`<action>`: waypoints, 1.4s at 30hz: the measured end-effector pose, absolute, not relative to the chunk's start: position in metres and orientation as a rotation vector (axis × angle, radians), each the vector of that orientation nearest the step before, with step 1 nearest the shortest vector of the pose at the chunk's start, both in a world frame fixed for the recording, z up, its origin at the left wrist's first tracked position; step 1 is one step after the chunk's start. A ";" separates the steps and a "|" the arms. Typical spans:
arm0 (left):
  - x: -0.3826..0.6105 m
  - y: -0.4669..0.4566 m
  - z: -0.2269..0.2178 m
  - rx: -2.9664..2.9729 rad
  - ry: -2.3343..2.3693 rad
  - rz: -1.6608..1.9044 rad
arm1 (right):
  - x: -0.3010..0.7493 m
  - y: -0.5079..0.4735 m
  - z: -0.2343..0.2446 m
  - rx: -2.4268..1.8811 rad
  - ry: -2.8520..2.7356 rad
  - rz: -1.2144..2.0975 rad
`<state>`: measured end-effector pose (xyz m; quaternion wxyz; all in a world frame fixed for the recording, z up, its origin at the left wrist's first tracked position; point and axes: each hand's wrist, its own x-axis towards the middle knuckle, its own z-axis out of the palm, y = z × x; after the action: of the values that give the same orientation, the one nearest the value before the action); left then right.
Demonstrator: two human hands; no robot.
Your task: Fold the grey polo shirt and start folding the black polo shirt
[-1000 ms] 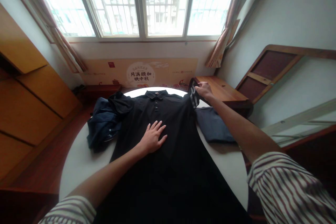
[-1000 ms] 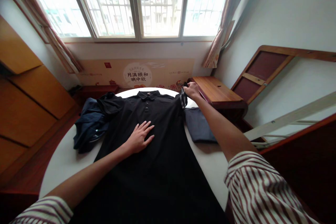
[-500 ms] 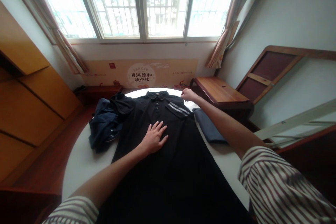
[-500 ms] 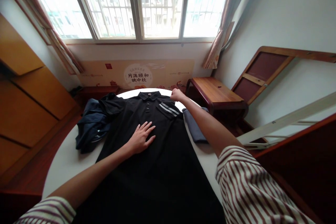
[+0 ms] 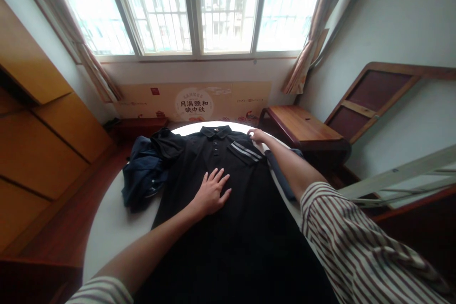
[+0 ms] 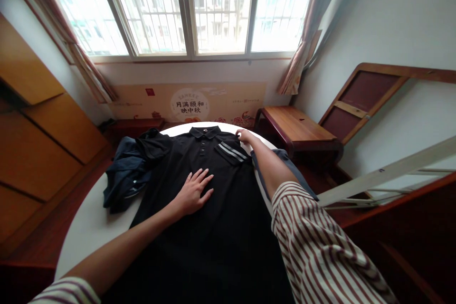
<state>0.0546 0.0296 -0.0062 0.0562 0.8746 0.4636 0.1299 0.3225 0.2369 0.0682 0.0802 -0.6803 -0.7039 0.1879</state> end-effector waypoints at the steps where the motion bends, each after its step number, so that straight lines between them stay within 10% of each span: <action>1: 0.055 0.029 -0.006 2.654 1.408 0.398 | 0.325 0.241 0.068 -2.021 -2.130 0.550; 42: 0.055 0.032 -0.010 2.722 1.440 0.347 | 0.341 0.140 0.074 -2.128 -2.370 0.460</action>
<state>0.0547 0.0319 -0.0103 0.0213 0.8782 0.4645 0.1120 0.3408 0.1402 0.0742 -0.0384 -0.6607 -0.7360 0.1428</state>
